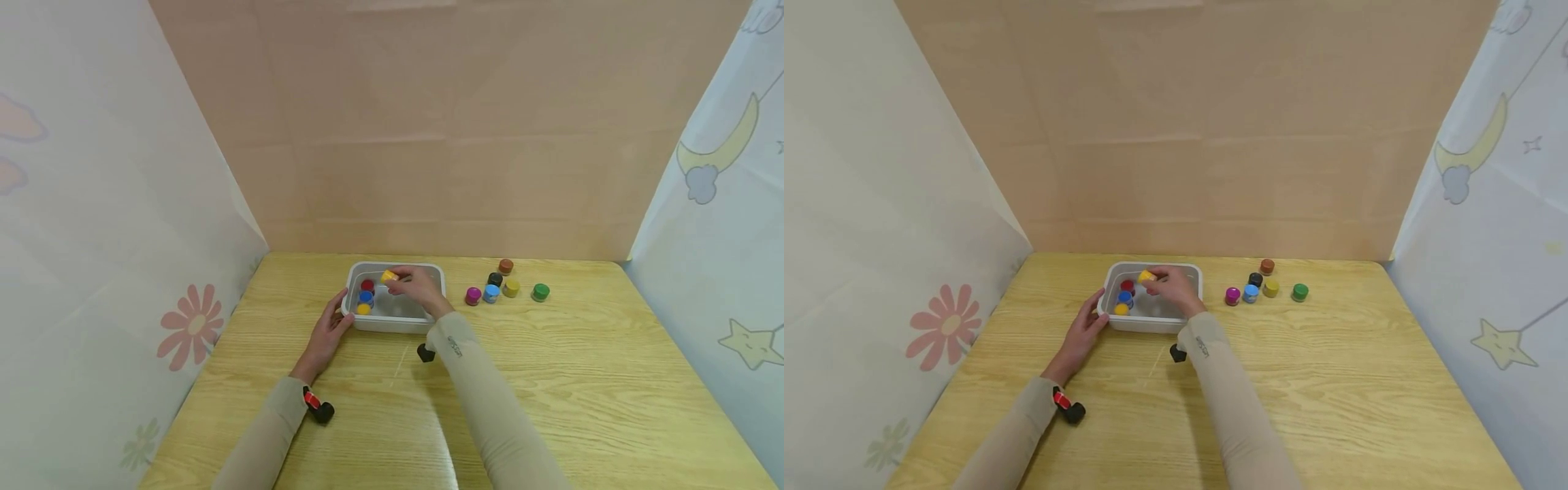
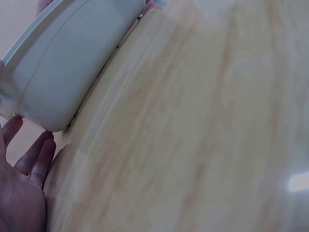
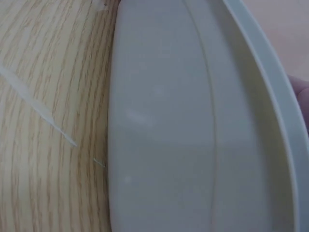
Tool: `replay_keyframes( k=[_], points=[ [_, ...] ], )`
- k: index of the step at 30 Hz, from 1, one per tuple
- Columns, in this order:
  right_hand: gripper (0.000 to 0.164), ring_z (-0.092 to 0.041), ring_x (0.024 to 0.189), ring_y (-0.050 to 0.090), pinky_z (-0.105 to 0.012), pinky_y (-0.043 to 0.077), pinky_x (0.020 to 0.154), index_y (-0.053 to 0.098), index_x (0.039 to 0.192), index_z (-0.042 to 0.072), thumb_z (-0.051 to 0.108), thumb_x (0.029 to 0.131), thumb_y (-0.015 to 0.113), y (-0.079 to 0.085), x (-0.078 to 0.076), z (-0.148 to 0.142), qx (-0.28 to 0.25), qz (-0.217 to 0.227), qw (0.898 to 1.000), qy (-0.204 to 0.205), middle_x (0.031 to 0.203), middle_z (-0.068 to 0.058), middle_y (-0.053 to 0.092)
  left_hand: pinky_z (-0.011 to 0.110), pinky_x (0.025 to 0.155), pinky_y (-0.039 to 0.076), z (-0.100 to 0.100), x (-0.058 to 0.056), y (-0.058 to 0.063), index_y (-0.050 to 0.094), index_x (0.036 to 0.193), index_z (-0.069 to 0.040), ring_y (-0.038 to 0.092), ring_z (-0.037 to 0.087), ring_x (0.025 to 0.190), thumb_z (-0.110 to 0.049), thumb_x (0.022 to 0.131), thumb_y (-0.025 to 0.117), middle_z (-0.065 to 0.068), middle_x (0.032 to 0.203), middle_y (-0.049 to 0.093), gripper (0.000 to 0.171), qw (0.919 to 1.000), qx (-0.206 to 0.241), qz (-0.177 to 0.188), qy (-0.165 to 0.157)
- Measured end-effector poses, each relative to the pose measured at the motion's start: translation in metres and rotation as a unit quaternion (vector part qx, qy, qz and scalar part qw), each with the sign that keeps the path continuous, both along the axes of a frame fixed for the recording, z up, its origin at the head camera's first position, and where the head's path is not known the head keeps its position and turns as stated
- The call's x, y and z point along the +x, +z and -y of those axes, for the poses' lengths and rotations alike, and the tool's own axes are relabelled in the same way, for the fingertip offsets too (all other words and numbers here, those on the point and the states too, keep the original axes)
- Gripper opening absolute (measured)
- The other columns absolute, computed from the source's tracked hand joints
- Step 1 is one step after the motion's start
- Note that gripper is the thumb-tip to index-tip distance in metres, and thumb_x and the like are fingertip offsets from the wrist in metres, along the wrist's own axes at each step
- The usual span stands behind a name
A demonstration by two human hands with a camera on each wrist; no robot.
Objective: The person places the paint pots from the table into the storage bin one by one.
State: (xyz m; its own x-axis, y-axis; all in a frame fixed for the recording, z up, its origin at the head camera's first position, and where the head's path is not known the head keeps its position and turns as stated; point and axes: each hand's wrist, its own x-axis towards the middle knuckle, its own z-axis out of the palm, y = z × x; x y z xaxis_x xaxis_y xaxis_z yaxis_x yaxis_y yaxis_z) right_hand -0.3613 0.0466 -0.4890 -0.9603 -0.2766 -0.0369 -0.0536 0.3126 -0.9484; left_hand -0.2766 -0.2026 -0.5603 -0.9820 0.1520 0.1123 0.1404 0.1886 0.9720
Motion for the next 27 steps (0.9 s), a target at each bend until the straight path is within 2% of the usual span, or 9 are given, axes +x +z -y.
replay_keyframes(
  k=[12, 17, 21, 27],
  points=[
    [0.042, -0.023, 0.088, 0.075, -0.034, 0.060, 0.084, 0.068, 0.133, 0.002, 0.020, 0.096, 0.076, -0.0019, 0.0020, 0.0031, 0.044, -0.015, 0.999, -0.006, 0.112, -0.015, 0.072, 0.051, 0.114, 0.044, 0.0000, 0.0005, 0.0016, 0.030, 0.162, -0.041, 0.053, 0.034, 0.139, -0.040, 0.106, 0.058, 0.004, 0.167, 0.032, 0.062, 1.0000, 0.000, -0.003, -0.006],
    [0.037, -0.018, 0.081, 0.073, -0.024, 0.054, 0.073, 0.072, 0.126, 0.002, 0.020, 0.094, 0.078, -0.0048, -0.0021, 0.0032, 0.081, -0.026, 0.996, -0.019, 0.106, -0.013, 0.074, 0.050, 0.113, 0.045, 0.0006, -0.0017, 0.0009, 0.031, 0.160, -0.044, 0.054, 0.033, 0.138, -0.040, 0.106, 0.059, 0.005, 0.166, 0.035, 0.061, 0.9999, -0.003, -0.010, -0.008],
    [0.035, -0.016, 0.079, 0.071, -0.022, 0.052, 0.069, 0.073, 0.123, 0.002, 0.019, 0.093, 0.078, -0.0048, -0.0034, 0.0039, 0.102, -0.029, 0.994, -0.019, 0.106, -0.014, 0.074, 0.050, 0.113, 0.046, 0.0010, -0.0018, 0.0005, 0.032, 0.160, -0.045, 0.054, 0.032, 0.138, -0.042, 0.106, 0.059, 0.004, 0.165, 0.036, 0.061, 0.9999, -0.006, -0.009, -0.008],
    [0.032, -0.019, 0.084, 0.068, -0.024, 0.052, 0.072, 0.074, 0.120, 0.001, 0.016, 0.092, 0.077, -0.0027, -0.0033, 0.0061, 0.124, -0.034, 0.992, -0.007, 0.109, -0.015, 0.072, 0.048, 0.113, 0.046, 0.0015, -0.0011, -0.0008, 0.031, 0.162, -0.041, 0.054, 0.033, 0.139, -0.041, 0.106, 0.059, 0.005, 0.166, 0.034, 0.062, 0.9999, -0.005, -0.007, -0.006]
  ],
)
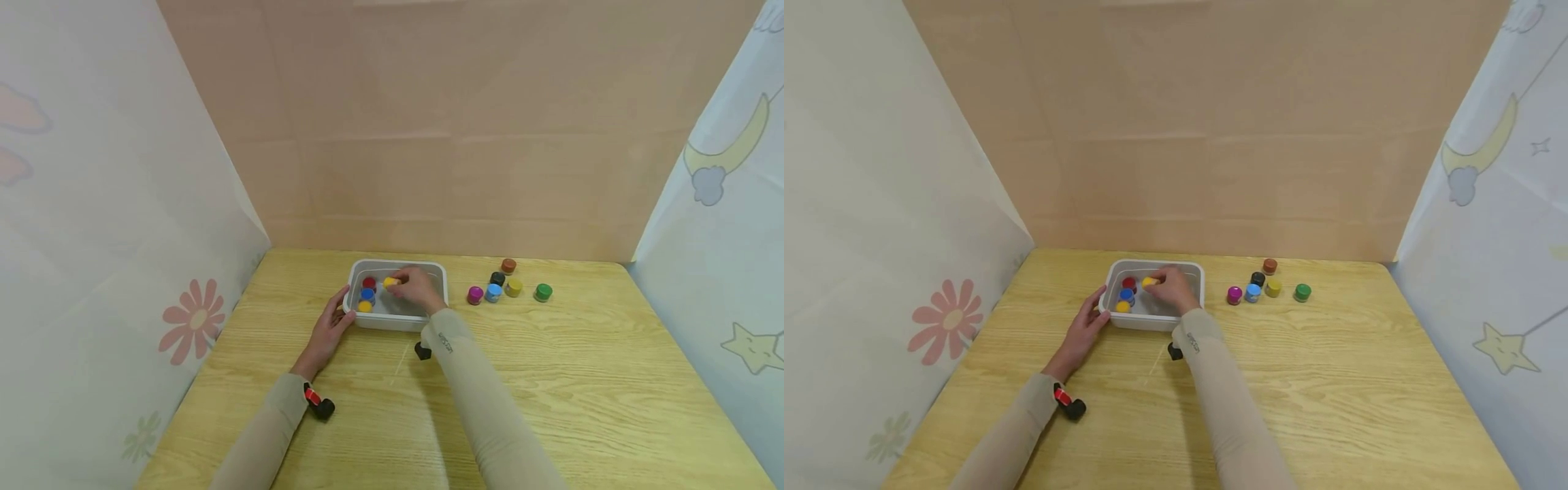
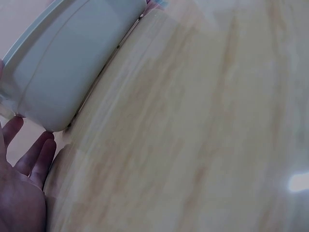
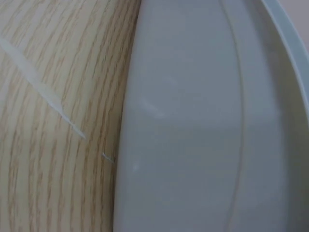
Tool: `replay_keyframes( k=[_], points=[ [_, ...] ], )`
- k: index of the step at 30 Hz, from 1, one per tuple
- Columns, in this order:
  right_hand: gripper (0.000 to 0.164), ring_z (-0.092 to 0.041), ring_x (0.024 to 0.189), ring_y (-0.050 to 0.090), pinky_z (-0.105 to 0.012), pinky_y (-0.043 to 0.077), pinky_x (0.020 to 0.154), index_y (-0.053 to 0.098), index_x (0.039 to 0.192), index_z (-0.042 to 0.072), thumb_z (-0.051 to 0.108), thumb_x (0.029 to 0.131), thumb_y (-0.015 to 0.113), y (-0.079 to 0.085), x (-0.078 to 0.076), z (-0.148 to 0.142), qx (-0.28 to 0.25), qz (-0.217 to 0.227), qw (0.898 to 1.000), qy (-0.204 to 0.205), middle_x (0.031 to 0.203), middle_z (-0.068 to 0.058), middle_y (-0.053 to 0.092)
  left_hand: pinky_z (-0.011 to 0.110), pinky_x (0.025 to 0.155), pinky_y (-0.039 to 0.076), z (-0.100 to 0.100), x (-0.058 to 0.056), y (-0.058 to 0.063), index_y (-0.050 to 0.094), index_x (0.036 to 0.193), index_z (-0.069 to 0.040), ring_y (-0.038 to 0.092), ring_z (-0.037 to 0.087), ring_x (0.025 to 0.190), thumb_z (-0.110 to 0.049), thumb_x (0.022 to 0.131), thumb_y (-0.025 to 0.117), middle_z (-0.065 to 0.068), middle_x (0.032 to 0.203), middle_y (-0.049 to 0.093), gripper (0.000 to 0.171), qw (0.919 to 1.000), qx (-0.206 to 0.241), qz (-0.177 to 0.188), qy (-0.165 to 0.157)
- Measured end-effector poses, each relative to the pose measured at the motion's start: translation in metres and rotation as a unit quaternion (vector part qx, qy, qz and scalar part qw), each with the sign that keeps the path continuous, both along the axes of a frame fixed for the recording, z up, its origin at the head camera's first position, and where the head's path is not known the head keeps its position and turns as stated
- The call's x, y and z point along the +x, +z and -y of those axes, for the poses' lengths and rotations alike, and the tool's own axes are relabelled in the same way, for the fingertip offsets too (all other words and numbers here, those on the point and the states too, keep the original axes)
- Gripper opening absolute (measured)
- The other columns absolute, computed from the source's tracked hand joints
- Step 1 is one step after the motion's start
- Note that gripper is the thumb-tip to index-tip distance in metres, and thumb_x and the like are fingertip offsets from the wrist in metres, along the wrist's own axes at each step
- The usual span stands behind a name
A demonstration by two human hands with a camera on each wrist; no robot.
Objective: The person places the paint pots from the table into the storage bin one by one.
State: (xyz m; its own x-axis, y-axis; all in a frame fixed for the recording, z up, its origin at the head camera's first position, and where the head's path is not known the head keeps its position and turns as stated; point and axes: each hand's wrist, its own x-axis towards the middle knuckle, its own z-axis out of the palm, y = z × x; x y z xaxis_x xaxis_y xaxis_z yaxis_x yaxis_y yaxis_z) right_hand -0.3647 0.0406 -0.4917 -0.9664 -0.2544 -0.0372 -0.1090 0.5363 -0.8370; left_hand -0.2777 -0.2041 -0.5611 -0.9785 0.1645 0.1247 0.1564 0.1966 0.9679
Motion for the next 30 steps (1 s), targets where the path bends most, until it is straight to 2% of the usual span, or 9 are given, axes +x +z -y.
replay_keyframes(
  k=[6, 11, 21, 26, 30],
  points=[
    [0.030, -0.023, 0.096, 0.065, -0.031, 0.054, 0.082, 0.075, 0.118, 0.001, 0.016, 0.092, 0.077, 0.000, 0.000, 0.001, 0.024, -0.007, 1.000, 0.006, 0.113, -0.014, 0.069, 0.048, 0.114, 0.045, -0.002, -0.001, 0.000, 0.031, 0.162, -0.037, 0.053, 0.033, 0.140, -0.037, 0.107, 0.058, 0.006, 0.167, 0.034, 0.062, 1.0000, 0.005, 0.000, -0.002],
    [0.031, -0.025, 0.105, 0.062, -0.038, 0.053, 0.091, 0.075, 0.119, 0.004, 0.018, 0.092, 0.078, 0.000, -0.002, 0.000, 0.040, -0.019, 0.999, 0.006, 0.117, -0.013, 0.068, 0.045, 0.113, 0.046, -0.004, -0.003, 0.001, 0.032, 0.161, -0.039, 0.053, 0.032, 0.139, -0.037, 0.107, 0.058, 0.005, 0.166, 0.034, 0.061, 1.0000, 0.004, -0.004, 0.002],
    [0.029, -0.023, 0.098, 0.063, -0.037, 0.054, 0.086, 0.077, 0.117, 0.005, 0.018, 0.091, 0.079, 0.002, -0.007, 0.002, 0.069, -0.021, 0.997, 0.021, 0.112, -0.011, 0.072, 0.038, 0.111, 0.047, -0.006, -0.005, 0.002, 0.032, 0.162, -0.037, 0.053, 0.033, 0.139, -0.036, 0.106, 0.059, 0.006, 0.167, 0.034, 0.062, 0.9998, 0.015, -0.007, -0.006],
    [0.028, -0.022, 0.098, 0.064, -0.036, 0.054, 0.088, 0.077, 0.115, 0.005, 0.019, 0.091, 0.080, -0.003, -0.011, 0.012, 0.078, -0.020, 0.996, 0.032, 0.112, -0.010, 0.073, 0.043, 0.110, 0.048, -0.002, -0.003, 0.001, 0.033, 0.160, -0.043, 0.056, 0.032, 0.136, -0.040, 0.105, 0.060, 0.003, 0.165, 0.036, 0.061, 1.0000, 0.005, -0.004, 0.005],
    [0.025, -0.022, 0.094, 0.063, -0.037, 0.054, 0.088, 0.077, 0.112, 0.005, 0.017, 0.091, 0.080, -0.009, -0.012, 0.017, 0.083, -0.021, 0.996, 0.026, 0.109, -0.010, 0.073, 0.046, 0.111, 0.047, -0.001, 0.000, 0.000, 0.033, 0.159, -0.045, 0.055, 0.032, 0.136, -0.040, 0.105, 0.060, 0.002, 0.166, 0.035, 0.060, 1.0000, 0.004, -0.001, 0.005]
  ],
)
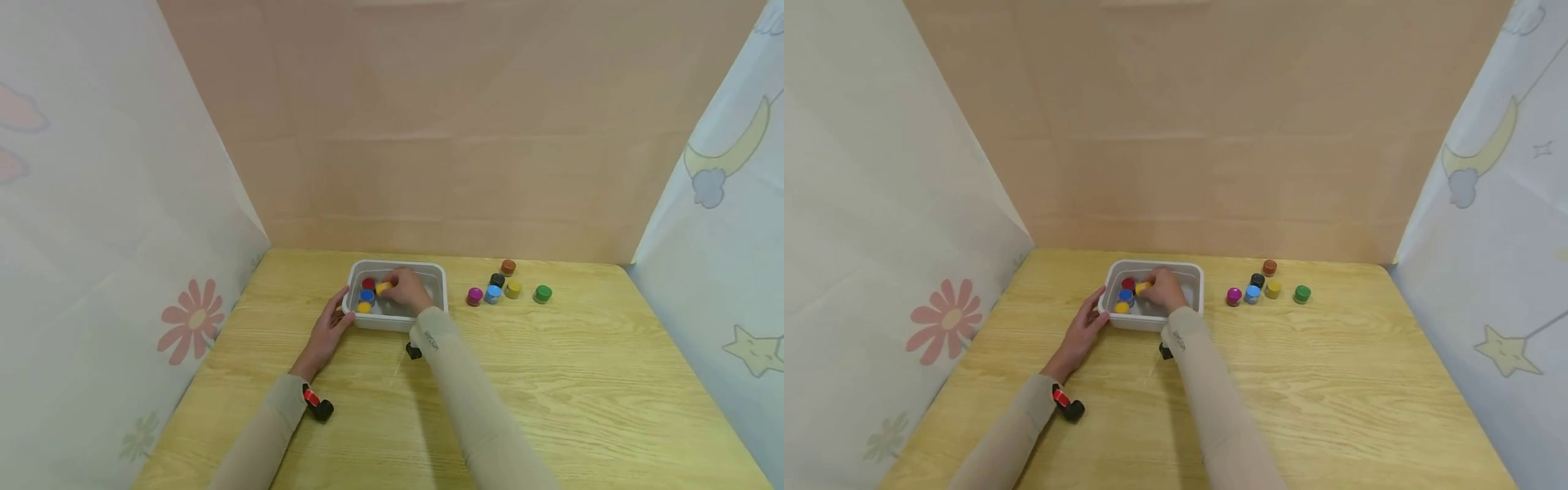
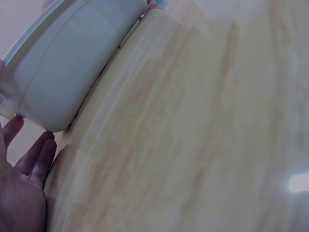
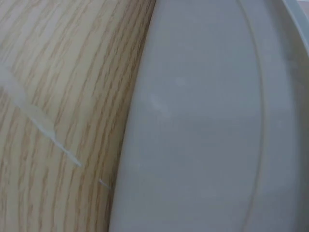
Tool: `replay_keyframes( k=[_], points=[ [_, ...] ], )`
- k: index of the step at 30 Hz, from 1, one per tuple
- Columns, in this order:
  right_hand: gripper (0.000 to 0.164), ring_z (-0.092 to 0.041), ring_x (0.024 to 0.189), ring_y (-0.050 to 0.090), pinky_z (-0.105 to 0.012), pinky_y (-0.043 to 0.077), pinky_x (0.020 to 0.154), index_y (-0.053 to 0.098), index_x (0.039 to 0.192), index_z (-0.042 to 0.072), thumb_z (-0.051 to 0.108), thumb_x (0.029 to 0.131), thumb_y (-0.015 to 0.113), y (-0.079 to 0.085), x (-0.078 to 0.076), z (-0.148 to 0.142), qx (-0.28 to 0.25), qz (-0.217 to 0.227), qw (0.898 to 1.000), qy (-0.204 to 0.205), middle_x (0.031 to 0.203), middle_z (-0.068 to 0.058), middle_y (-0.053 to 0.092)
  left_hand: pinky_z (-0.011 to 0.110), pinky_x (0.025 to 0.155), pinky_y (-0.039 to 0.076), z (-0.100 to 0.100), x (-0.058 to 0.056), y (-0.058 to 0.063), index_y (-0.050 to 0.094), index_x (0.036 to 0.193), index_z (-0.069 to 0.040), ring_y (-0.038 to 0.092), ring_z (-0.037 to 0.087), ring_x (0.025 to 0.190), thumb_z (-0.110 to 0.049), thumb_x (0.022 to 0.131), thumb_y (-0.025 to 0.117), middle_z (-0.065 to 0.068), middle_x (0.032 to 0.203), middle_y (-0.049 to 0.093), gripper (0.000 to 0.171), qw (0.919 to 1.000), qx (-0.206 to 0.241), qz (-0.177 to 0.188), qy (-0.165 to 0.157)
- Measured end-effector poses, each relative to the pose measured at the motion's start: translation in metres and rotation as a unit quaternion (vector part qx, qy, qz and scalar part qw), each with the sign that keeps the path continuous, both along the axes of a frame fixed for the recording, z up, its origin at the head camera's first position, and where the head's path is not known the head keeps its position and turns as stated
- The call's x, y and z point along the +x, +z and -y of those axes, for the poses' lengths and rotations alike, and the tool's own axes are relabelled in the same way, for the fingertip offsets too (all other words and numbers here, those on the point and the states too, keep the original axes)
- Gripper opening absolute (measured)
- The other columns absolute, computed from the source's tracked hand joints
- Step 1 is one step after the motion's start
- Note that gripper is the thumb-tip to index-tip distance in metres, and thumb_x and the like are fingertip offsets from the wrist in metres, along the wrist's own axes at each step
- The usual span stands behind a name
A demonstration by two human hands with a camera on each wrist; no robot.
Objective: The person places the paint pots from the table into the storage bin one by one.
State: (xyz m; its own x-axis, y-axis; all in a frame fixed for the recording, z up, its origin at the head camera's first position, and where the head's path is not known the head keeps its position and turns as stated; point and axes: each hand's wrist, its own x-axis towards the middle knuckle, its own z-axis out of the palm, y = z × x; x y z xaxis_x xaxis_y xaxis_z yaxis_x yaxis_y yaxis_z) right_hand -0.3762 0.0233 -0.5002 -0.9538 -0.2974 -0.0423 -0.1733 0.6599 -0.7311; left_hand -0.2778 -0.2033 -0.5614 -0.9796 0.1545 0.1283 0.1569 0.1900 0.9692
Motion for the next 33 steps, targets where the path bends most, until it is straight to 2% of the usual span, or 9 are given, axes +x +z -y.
replay_keyframes(
  k=[5, 11, 12, 17, 19, 22, 30, 33],
  points=[
    [0.024, -0.024, 0.095, 0.063, -0.039, 0.054, 0.090, 0.077, 0.112, 0.004, 0.014, 0.090, 0.080, 0.0009, 0.0021, 0.0030, -0.001, 0.001, 1.000, -0.012, 0.109, -0.012, 0.073, 0.044, 0.112, 0.046, 0.0002, 0.0002, -0.0012, 0.032, 0.160, -0.044, 0.053, 0.031, 0.139, -0.039, 0.106, 0.059, 0.002, 0.167, 0.034, 0.060, 1.0000, 0.002, -0.002, -0.005],
    [0.026, -0.026, 0.101, 0.065, -0.042, 0.054, 0.094, 0.077, 0.112, 0.004, 0.016, 0.089, 0.082, 0.0014, 0.0020, 0.0026, 0.008, -0.004, 1.000, -0.021, 0.110, -0.012, 0.073, 0.050, 0.115, 0.043, -0.0010, -0.0015, -0.0018, 0.032, 0.161, -0.041, 0.051, 0.033, 0.141, -0.035, 0.107, 0.059, 0.003, 0.167, 0.033, 0.060, 0.9999, 0.013, 0.002, -0.003],
    [0.026, -0.026, 0.101, 0.065, -0.042, 0.054, 0.094, 0.077, 0.111, 0.004, 0.016, 0.089, 0.082, 0.0015, 0.0014, 0.0024, 0.008, -0.007, 1.000, -0.022, 0.110, -0.012, 0.073, 0.046, 0.114, 0.044, -0.0009, -0.0019, -0.0018, 0.032, 0.161, -0.041, 0.051, 0.033, 0.140, -0.035, 0.107, 0.059, 0.003, 0.167, 0.033, 0.060, 0.9999, 0.014, 0.003, -0.002],
    [0.027, -0.026, 0.101, 0.065, -0.042, 0.054, 0.094, 0.078, 0.112, 0.005, 0.016, 0.088, 0.084, -0.0009, -0.0003, 0.0026, 0.002, -0.012, 0.999, -0.030, 0.109, -0.011, 0.073, 0.047, 0.113, 0.045, -0.0003, -0.0021, -0.0018, 0.033, 0.160, -0.043, 0.053, 0.033, 0.139, -0.036, 0.106, 0.059, 0.003, 0.167, 0.034, 0.060, 0.9999, 0.012, 0.001, -0.003],
    [0.029, -0.026, 0.102, 0.065, -0.042, 0.054, 0.094, 0.077, 0.113, 0.004, 0.016, 0.087, 0.084, -0.0015, -0.0001, 0.0032, -0.003, -0.008, 0.999, -0.036, 0.110, -0.012, 0.073, 0.052, 0.114, 0.043, -0.0003, -0.0018, -0.0013, 0.033, 0.160, -0.043, 0.052, 0.033, 0.139, -0.036, 0.107, 0.059, 0.003, 0.167, 0.034, 0.060, 0.9999, 0.010, 0.002, -0.004],
    [0.032, -0.026, 0.103, 0.065, -0.041, 0.055, 0.095, 0.076, 0.115, 0.004, 0.016, 0.086, 0.086, -0.0014, 0.0004, 0.0038, -0.009, 0.002, 0.999, -0.046, 0.112, -0.011, 0.073, 0.050, 0.115, 0.043, -0.0005, -0.0018, -0.0007, 0.032, 0.161, -0.042, 0.051, 0.032, 0.141, -0.034, 0.107, 0.058, 0.003, 0.167, 0.033, 0.060, 0.9999, 0.009, 0.007, -0.006],
    [0.028, -0.025, 0.099, 0.069, -0.037, 0.059, 0.087, 0.077, 0.112, 0.004, 0.011, 0.086, 0.085, -0.0032, -0.0015, 0.0038, -0.020, 0.006, 0.998, -0.053, 0.108, -0.011, 0.075, 0.051, 0.116, 0.041, 0.0002, -0.0042, 0.0015, 0.027, 0.165, -0.030, 0.048, 0.036, 0.144, -0.023, 0.109, 0.055, 0.009, 0.169, 0.029, 0.063, 0.9998, 0.007, 0.018, -0.011],
    [0.027, -0.025, 0.100, 0.069, -0.036, 0.059, 0.087, 0.077, 0.112, 0.003, 0.010, 0.087, 0.084, -0.0041, -0.0025, 0.0034, -0.019, 0.008, 0.999, -0.051, 0.108, -0.011, 0.075, 0.052, 0.116, 0.041, 0.0008, -0.0044, -0.0001, 0.027, 0.165, -0.031, 0.048, 0.035, 0.144, -0.025, 0.109, 0.056, 0.008, 0.169, 0.030, 0.063, 0.9998, 0.006, 0.016, -0.013]
  ],
)
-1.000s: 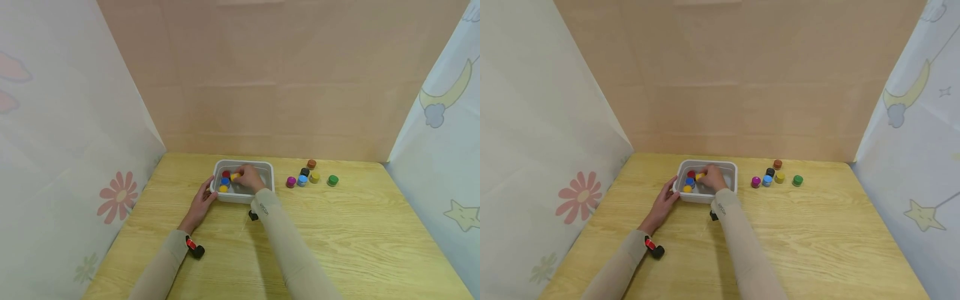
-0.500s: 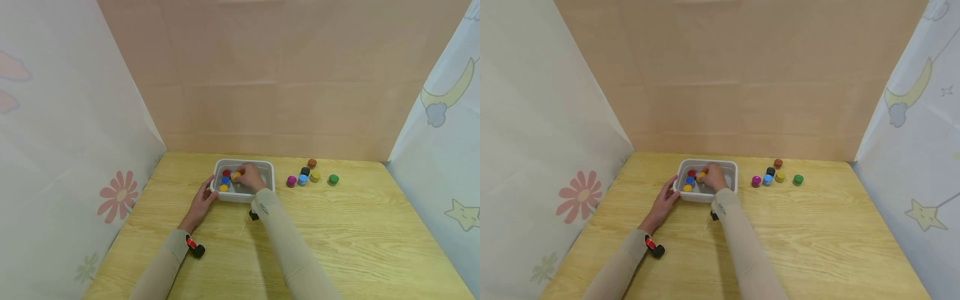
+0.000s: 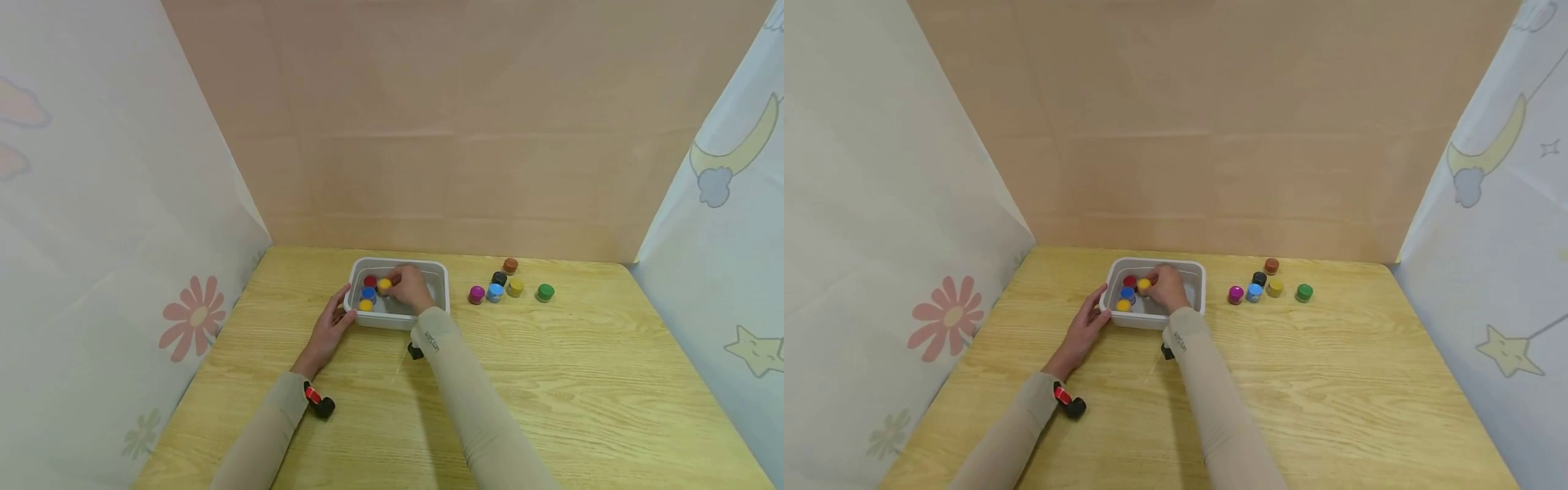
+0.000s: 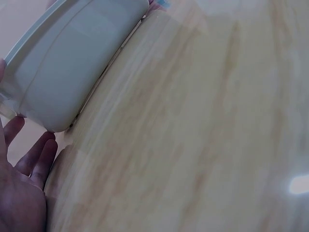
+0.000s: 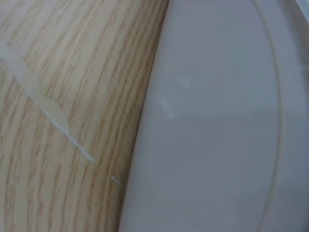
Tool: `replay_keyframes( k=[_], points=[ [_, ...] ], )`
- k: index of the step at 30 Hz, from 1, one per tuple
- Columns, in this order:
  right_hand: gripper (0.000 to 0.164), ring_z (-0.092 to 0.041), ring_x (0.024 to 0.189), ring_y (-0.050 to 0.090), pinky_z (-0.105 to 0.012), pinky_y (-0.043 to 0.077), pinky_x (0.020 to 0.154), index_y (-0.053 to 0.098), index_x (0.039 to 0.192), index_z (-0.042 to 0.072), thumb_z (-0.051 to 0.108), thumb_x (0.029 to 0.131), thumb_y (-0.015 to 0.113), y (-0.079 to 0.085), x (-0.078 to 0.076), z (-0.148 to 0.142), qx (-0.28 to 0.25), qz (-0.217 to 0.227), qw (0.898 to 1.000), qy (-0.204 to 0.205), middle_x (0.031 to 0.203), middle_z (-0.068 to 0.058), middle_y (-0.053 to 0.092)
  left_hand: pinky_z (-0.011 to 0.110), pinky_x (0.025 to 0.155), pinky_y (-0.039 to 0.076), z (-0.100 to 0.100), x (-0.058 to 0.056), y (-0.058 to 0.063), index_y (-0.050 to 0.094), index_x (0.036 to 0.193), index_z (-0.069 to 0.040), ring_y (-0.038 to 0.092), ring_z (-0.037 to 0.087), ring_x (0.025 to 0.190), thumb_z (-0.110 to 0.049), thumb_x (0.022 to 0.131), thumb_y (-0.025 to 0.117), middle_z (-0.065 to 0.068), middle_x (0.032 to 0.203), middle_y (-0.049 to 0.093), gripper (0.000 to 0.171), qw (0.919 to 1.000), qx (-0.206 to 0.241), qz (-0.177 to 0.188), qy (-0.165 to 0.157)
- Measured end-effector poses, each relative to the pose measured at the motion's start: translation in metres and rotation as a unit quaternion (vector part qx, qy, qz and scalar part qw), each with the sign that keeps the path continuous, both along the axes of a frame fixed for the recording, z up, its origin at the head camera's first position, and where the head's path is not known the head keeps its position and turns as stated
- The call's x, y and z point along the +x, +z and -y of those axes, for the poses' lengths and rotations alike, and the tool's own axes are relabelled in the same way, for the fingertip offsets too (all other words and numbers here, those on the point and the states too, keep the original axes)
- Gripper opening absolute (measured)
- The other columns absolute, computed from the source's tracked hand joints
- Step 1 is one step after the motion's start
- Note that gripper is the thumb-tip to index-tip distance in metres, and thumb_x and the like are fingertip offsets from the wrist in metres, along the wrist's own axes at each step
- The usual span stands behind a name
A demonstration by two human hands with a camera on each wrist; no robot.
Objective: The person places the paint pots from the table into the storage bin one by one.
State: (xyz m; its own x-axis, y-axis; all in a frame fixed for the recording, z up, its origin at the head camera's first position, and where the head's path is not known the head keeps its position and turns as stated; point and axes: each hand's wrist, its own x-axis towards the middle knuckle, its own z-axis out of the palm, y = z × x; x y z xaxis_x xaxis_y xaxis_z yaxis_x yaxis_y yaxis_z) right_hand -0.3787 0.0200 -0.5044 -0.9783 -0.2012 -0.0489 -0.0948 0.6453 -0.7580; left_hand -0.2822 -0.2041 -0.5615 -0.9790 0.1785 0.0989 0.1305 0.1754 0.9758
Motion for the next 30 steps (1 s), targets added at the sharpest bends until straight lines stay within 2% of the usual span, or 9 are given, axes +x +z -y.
replay_keyframes(
  k=[5, 11, 22, 30],
  points=[
    [0.027, -0.025, 0.102, 0.069, -0.037, 0.058, 0.090, 0.077, 0.114, 0.003, 0.008, 0.087, 0.082, 0.000, -0.002, -0.001, 0.003, 0.003, 1.000, 0.001, 0.110, -0.012, 0.075, 0.053, 0.117, 0.040, -0.001, 0.002, 0.000, 0.029, 0.162, -0.040, 0.049, 0.033, 0.144, -0.033, 0.108, 0.058, 0.003, 0.169, 0.031, 0.062, 1.0000, 0.003, -0.008, 0.002],
    [0.028, -0.025, 0.104, 0.070, -0.036, 0.058, 0.090, 0.077, 0.116, 0.004, 0.009, 0.089, 0.081, -0.001, -0.003, -0.002, 0.008, 0.003, 1.000, 0.003, 0.111, -0.012, 0.075, 0.054, 0.116, 0.041, -0.001, 0.003, -0.001, 0.032, 0.160, -0.042, 0.050, 0.032, 0.142, -0.037, 0.107, 0.059, 0.003, 0.167, 0.033, 0.060, 0.9998, 0.000, -0.018, 0.002],
    [0.025, -0.026, 0.106, 0.070, -0.039, 0.057, 0.093, 0.077, 0.115, 0.005, 0.009, 0.090, 0.077, 0.006, 0.004, -0.004, 0.021, -0.029, 0.999, 0.031, 0.113, -0.010, 0.076, 0.054, 0.114, 0.043, 0.001, 0.003, -0.002, 0.032, 0.160, -0.043, 0.052, 0.032, 0.139, -0.040, 0.106, 0.059, 0.004, 0.167, 0.033, 0.060, 0.9997, -0.010, -0.021, 0.011],
    [0.032, -0.033, 0.113, 0.068, -0.043, 0.058, 0.096, 0.069, 0.127, -0.003, 0.006, 0.096, 0.071, 0.026, 0.018, -0.021, -0.033, -0.029, 0.997, 0.061, 0.124, -0.018, 0.071, 0.055, 0.115, 0.042, 0.000, 0.003, 0.001, 0.032, 0.161, -0.042, 0.051, 0.033, 0.140, -0.038, 0.106, 0.059, 0.004, 0.167, 0.033, 0.061, 0.9997, -0.008, -0.023, 0.008]
  ],
)
